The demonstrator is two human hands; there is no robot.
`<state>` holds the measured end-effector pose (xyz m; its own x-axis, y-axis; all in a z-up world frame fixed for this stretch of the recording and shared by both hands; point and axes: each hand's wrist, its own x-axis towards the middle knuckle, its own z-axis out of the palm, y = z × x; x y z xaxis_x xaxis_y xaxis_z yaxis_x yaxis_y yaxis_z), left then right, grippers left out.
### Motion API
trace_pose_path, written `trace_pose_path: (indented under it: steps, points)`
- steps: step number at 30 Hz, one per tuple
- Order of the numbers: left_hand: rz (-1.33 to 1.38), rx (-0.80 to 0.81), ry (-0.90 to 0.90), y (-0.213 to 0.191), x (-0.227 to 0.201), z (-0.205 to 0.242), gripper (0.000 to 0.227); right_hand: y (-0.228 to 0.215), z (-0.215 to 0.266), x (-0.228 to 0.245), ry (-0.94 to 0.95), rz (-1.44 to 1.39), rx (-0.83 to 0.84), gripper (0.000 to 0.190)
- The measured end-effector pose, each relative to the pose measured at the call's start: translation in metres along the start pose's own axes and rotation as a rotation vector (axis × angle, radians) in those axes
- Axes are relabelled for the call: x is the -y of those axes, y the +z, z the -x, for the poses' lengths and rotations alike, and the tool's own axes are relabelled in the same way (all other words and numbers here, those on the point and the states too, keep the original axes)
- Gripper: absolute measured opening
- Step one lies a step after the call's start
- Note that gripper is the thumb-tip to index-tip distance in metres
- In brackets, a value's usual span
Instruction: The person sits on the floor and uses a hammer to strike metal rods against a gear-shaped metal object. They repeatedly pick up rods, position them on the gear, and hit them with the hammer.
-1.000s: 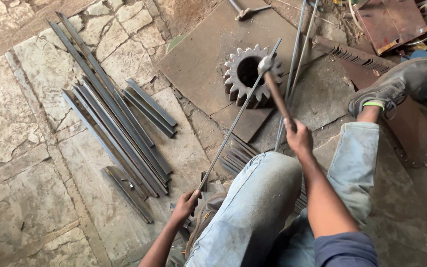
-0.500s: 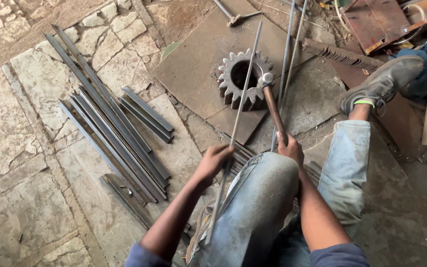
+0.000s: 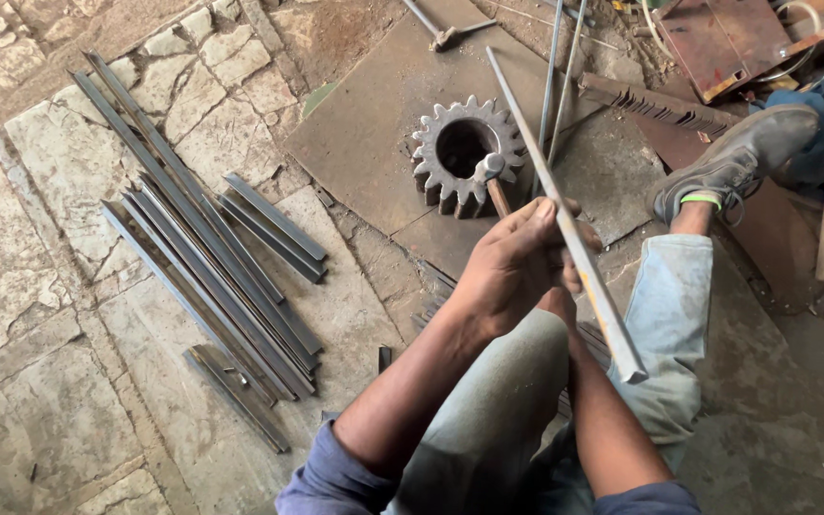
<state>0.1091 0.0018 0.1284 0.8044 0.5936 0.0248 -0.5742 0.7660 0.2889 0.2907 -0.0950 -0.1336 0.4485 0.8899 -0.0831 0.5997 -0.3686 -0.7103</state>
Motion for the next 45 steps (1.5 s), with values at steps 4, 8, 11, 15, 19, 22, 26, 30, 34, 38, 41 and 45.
trace_pose_path:
  steps: [4,8,11,15,19,22,26,30,34,38,41,45]
  points:
    - [0.029,0.053,0.035,-0.011,0.012,-0.015,0.03,0.005,0.006,-0.003,0.001,-0.019,0.016,0.052]
    - [0.016,0.017,0.01,-0.009,0.015,-0.02,0.033,0.007,0.01,-0.006,0.01,-0.029,0.028,0.051]
    - [-0.018,-0.044,-0.01,-0.002,0.013,-0.022,0.036,0.008,0.005,-0.005,0.008,-0.038,0.028,0.05]
    - [0.047,-0.022,-0.002,-0.004,0.016,-0.029,0.038,0.01,0.004,-0.006,0.021,-0.054,0.035,0.049]
    - [0.095,-0.042,0.035,-0.008,0.024,-0.038,0.045,0.013,0.001,-0.013,0.057,-0.057,0.053,0.049]
    - [0.01,-0.024,0.049,-0.011,0.02,-0.04,0.053,0.014,0.001,-0.021,0.129,-0.067,0.081,0.048]
    - [-0.247,-0.311,-0.015,-0.043,-0.002,-0.041,0.052,0.012,0.009,-0.025,0.269,-0.178,0.135,0.048]
    - [-0.649,-0.567,-0.141,-0.142,-0.032,-0.023,0.037,0.005,0.024,-0.024,0.403,-0.401,0.158,0.056]
    - [-1.103,-0.745,-0.28,-0.236,-0.024,0.038,0.028,-0.007,0.027,-0.016,0.279,-0.343,0.085,0.056]
    - [-1.114,-0.76,-0.293,-0.284,-0.002,0.122,0.032,-0.038,0.027,0.022,0.216,-0.462,0.047,0.049]
    - [-1.142,-0.922,-0.32,-0.293,0.016,0.191,0.043,-0.062,0.012,0.05,-0.029,-0.523,-0.022,0.046]
    - [-1.111,-1.023,-0.335,-0.285,0.023,0.256,0.045,-0.065,-0.019,0.063,-0.124,-0.522,-0.083,0.045]
